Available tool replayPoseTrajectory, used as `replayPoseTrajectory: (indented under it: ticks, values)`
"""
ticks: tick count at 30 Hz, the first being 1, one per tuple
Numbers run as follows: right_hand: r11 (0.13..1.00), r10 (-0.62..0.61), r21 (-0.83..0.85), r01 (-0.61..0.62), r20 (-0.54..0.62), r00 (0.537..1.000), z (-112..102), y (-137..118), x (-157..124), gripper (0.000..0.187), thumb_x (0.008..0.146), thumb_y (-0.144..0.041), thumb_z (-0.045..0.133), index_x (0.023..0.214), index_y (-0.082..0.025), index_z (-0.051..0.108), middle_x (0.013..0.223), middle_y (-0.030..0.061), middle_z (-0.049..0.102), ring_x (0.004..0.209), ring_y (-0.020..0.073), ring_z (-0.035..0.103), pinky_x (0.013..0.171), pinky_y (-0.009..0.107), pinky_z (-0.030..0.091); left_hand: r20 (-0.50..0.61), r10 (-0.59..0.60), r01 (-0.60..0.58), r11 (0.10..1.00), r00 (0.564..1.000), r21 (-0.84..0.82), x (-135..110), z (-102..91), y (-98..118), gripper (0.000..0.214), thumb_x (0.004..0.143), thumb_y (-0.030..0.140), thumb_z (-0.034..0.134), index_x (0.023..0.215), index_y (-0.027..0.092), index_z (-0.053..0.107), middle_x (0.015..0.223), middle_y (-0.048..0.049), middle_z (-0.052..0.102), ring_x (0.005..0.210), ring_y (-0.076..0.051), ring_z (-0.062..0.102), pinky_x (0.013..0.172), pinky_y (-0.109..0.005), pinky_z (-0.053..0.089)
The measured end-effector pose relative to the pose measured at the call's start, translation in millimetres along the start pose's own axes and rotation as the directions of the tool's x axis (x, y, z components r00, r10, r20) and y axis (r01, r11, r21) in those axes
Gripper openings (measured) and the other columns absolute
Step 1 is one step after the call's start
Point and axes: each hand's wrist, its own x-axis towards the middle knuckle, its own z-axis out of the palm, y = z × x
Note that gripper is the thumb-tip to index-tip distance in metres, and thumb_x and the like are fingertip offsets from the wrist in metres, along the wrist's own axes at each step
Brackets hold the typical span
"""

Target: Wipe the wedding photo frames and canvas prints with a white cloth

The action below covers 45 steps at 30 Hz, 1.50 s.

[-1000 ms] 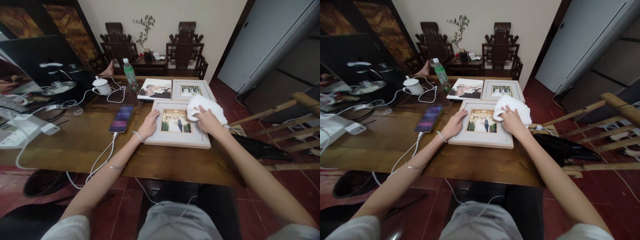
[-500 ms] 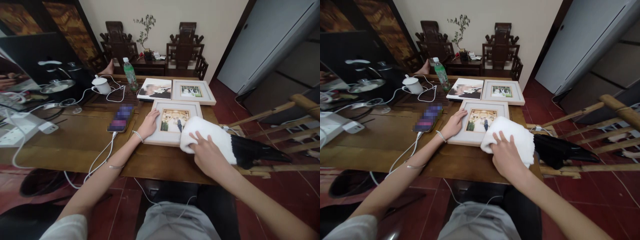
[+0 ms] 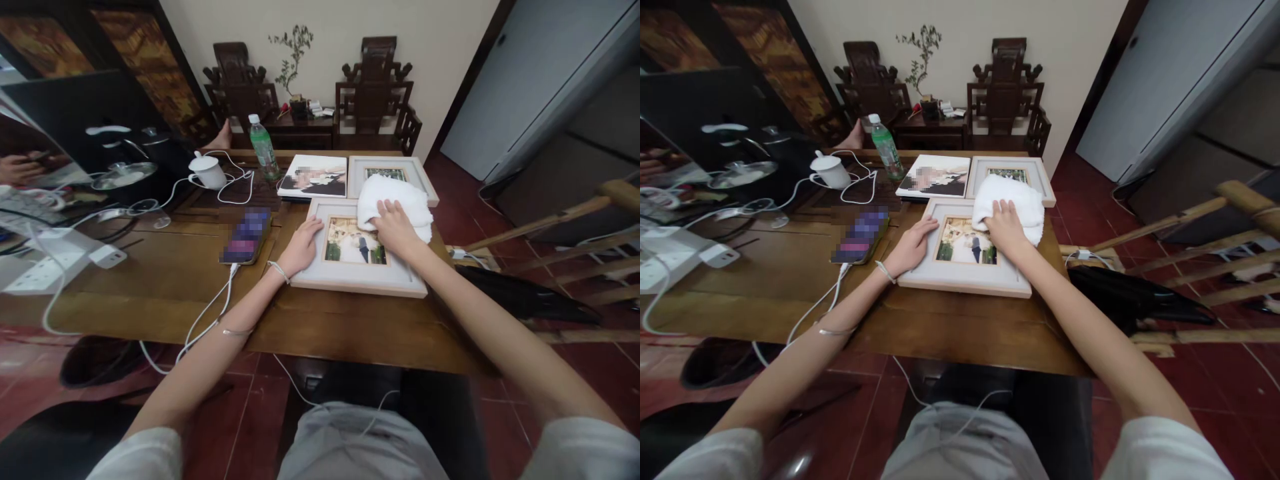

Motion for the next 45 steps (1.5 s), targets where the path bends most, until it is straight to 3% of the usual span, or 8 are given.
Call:
replayPoseTrajectory:
  ticks: [8, 13, 17, 24, 28, 34, 39, 45]
  values:
    - [0.978, -0.189, 0.126, 0.167, 0.194, 0.963, -50, -33, -78, 0.039, 0.083, -0.003, 0.043, 0.106, -0.011, 0.073, 0.111, 0.0198, 0.066, 0.107, 0.0321, 0.060, 0.093, 0.041, 0.042, -0.010, -0.014, 0.015, 1.000, 1.000, 0.014, 0, 2.6, 2, 0.052, 0.080, -0.003, 0.040, 0.126, 0.011, 0.060, 0.139, -0.0149, 0.059, 0.141, -0.027, 0.044, 0.119, -0.052, 0.035]
    - [0.926, -0.278, 0.320, 0.198, 0.226, 0.934, -84, -47, -120, 0.047, 0.078, 0.001, 0.041, 0.108, -0.016, 0.072, 0.113, 0.0166, 0.069, 0.099, 0.0292, 0.065, 0.084, 0.038, 0.048, -0.005, -0.012, 0.012, 0.999, 1.000, 0.032, 0, 2.3, 1, 0.052, 0.080, -0.003, 0.040, 0.127, 0.009, 0.060, 0.140, -0.0160, 0.058, 0.141, -0.027, 0.044, 0.120, -0.051, 0.035]
    - [0.916, -0.245, 0.360, 0.177, 0.155, 0.957, -69, -52, -108, 0.053, 0.078, 0.001, 0.039, 0.120, -0.013, 0.068, 0.128, 0.0206, 0.063, 0.120, 0.0352, 0.058, 0.093, 0.043, 0.047, 0.015, 0.000, -0.001, 1.000, 1.000, 0.027, 0, 0.0, 1, 0.051, 0.081, -0.001, 0.041, 0.127, 0.012, 0.060, 0.141, -0.0135, 0.058, 0.142, -0.027, 0.043, 0.120, -0.052, 0.035]
    - [0.965, 0.027, 0.261, -0.016, -0.041, 0.999, -7, -21, -19, 0.055, 0.082, -0.005, 0.045, 0.135, -0.010, 0.059, 0.158, 0.0191, 0.034, 0.144, 0.0419, 0.028, 0.112, 0.059, 0.029, 0.014, -0.016, 0.015, 0.999, 1.000, 0.028, 0, -2.1, 4, 0.047, 0.085, 0.001, 0.041, 0.126, 0.010, 0.061, 0.140, -0.0158, 0.058, 0.141, -0.027, 0.044, 0.120, -0.051, 0.035]
    - [0.977, -0.031, 0.207, 0.041, -0.048, 0.998, 2, -6, 8, 0.055, 0.082, -0.001, 0.041, 0.133, -0.007, 0.060, 0.157, 0.0181, 0.038, 0.143, 0.0421, 0.030, 0.109, 0.059, 0.029, 0.014, -0.027, 0.027, 1.000, 1.000, -0.001, -1, -2.3, 2, 0.049, 0.083, 0.000, 0.041, 0.126, 0.012, 0.062, 0.140, -0.0139, 0.059, 0.141, -0.026, 0.044, 0.120, -0.051, 0.034]
    - [0.933, -0.253, 0.269, 0.238, 0.021, 0.967, -26, -14, -36, 0.055, 0.076, 0.002, 0.040, 0.122, -0.009, 0.067, 0.143, 0.0199, 0.054, 0.122, 0.0327, 0.053, 0.094, 0.042, 0.043, 0.022, -0.010, 0.009, 0.999, 1.000, 0.042, 0, -1.9, 3, 0.053, 0.080, -0.002, 0.038, 0.127, 0.007, 0.060, 0.141, -0.0172, 0.058, 0.142, -0.027, 0.043, 0.120, -0.049, 0.034]
    - [0.822, -0.422, 0.485, 0.299, 0.164, 0.892, -73, -25, -86, 0.048, 0.075, 0.002, 0.042, 0.105, -0.016, 0.074, 0.096, 0.0132, 0.073, 0.081, 0.0216, 0.065, 0.070, 0.029, 0.042, 0.050, -0.027, 0.022, 0.995, 0.998, 0.097, 0, -0.8, 8, 0.052, 0.083, 0.002, 0.039, 0.133, 0.004, 0.055, 0.145, -0.0201, 0.052, 0.144, -0.028, 0.038, 0.122, -0.050, 0.030]
    - [0.782, -0.405, 0.556, 0.282, 0.109, 0.908, -80, -48, -95, 0.052, 0.074, 0.004, 0.041, 0.107, -0.019, 0.073, 0.107, 0.0120, 0.072, 0.099, 0.0235, 0.065, 0.084, 0.032, 0.046, 0.096, -0.043, 0.027, 0.987, 0.994, 0.160, 1, -2.9, 13, 0.047, 0.092, 0.013, 0.038, 0.137, 0.007, 0.052, 0.147, -0.0175, 0.051, 0.145, -0.028, 0.037, 0.122, -0.051, 0.029]
